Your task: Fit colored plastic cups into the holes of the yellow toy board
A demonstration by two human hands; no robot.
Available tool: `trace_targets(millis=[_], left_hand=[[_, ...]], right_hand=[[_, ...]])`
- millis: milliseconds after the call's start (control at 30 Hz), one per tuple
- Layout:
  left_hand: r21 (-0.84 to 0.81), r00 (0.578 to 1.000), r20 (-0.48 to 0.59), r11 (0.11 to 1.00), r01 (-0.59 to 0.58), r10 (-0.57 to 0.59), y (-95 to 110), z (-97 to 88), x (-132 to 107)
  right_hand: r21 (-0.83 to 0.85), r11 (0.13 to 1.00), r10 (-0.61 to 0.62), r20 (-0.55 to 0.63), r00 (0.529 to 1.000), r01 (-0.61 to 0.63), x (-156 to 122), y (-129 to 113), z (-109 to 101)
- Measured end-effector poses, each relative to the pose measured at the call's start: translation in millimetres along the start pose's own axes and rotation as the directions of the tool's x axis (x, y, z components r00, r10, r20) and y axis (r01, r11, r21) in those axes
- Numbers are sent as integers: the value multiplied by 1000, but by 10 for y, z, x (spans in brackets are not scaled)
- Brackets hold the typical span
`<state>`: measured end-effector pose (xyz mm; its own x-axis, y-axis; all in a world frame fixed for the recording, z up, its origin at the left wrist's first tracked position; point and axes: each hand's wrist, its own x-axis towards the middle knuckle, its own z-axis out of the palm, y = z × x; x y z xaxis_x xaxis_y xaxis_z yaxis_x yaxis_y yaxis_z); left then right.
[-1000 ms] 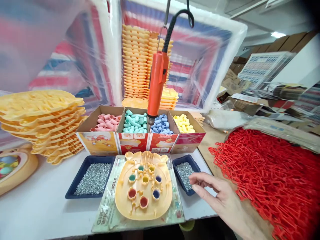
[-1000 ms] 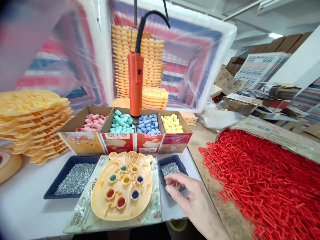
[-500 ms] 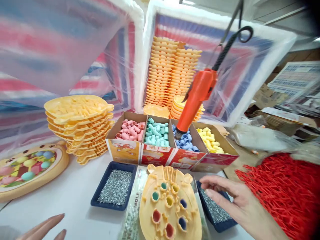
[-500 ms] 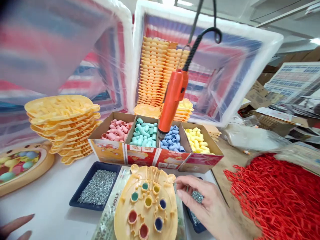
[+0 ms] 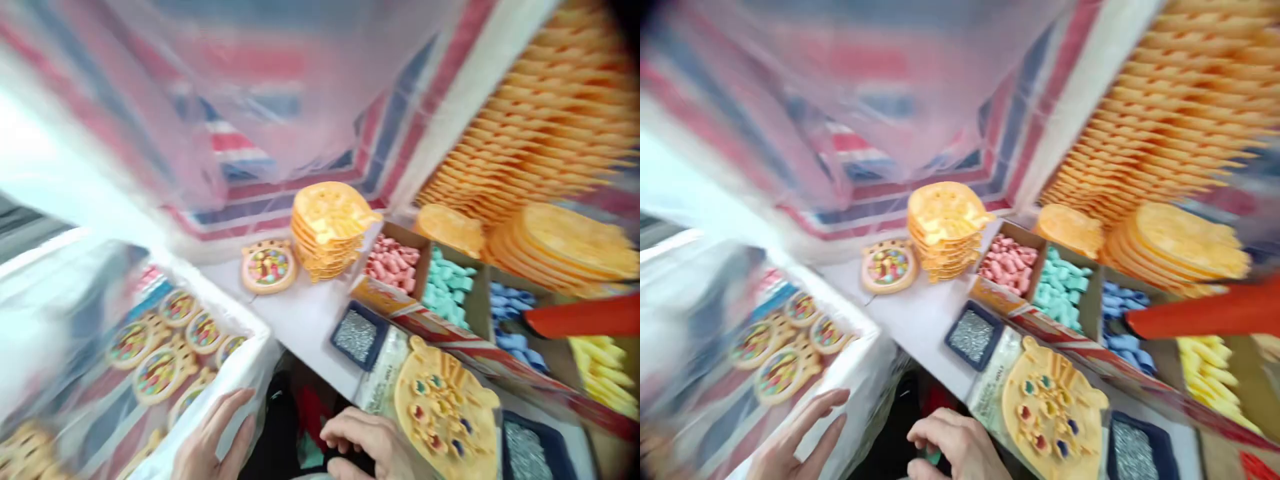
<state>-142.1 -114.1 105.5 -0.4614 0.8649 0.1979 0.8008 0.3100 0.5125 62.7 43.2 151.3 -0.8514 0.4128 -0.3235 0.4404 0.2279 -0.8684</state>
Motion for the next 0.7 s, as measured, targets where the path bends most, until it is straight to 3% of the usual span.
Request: trace_targets(millis=[100, 167, 267, 333, 400, 500, 600, 667, 700], left_hand=[[91, 985, -41, 981, 172, -168, -241, -324, -267], [147, 953, -85, 942, 300, -290, -432, -461, -493], [219, 851, -222, 826, 519, -476, -715, -693, -999], [272, 722, -332, 671, 690, -607, -869, -893, -1451], [319, 543, -438, 441, 839, -717, -990, -1105, -1930], [263, 304, -560, 183, 947, -771, -1151, -1396, -2571], [164, 78, -640, -37, 986, -764, -1342, -1666, -3087], [115, -30, -657, -140, 983, -754, -1500, -1851, -3408], [103, -64, -652, -172, 980, -755, -1589, -1942, -3568]], right_hand=[[-8, 998, -66, 32, 997, 67, 300, -118, 435], [-50, 992, -119, 2, 993, 119, 464, -63, 602], [-199, 967, -178, -67, 982, 162, 740, 123, 637], [-283, 939, -231, -96, 968, 195, 990, 230, 570], [-342, 912, -276, -107, 955, 225, 1290, 281, 508], [-427, 883, -262, -101, 960, 197, 1735, 259, 534], [-507, 852, -208, -105, 972, 128, 2028, 177, 700], [-573, 817, -175, -144, 974, 62, 2104, 97, 839], [-609, 792, -163, -172, 971, 25, 2108, 45, 910]])
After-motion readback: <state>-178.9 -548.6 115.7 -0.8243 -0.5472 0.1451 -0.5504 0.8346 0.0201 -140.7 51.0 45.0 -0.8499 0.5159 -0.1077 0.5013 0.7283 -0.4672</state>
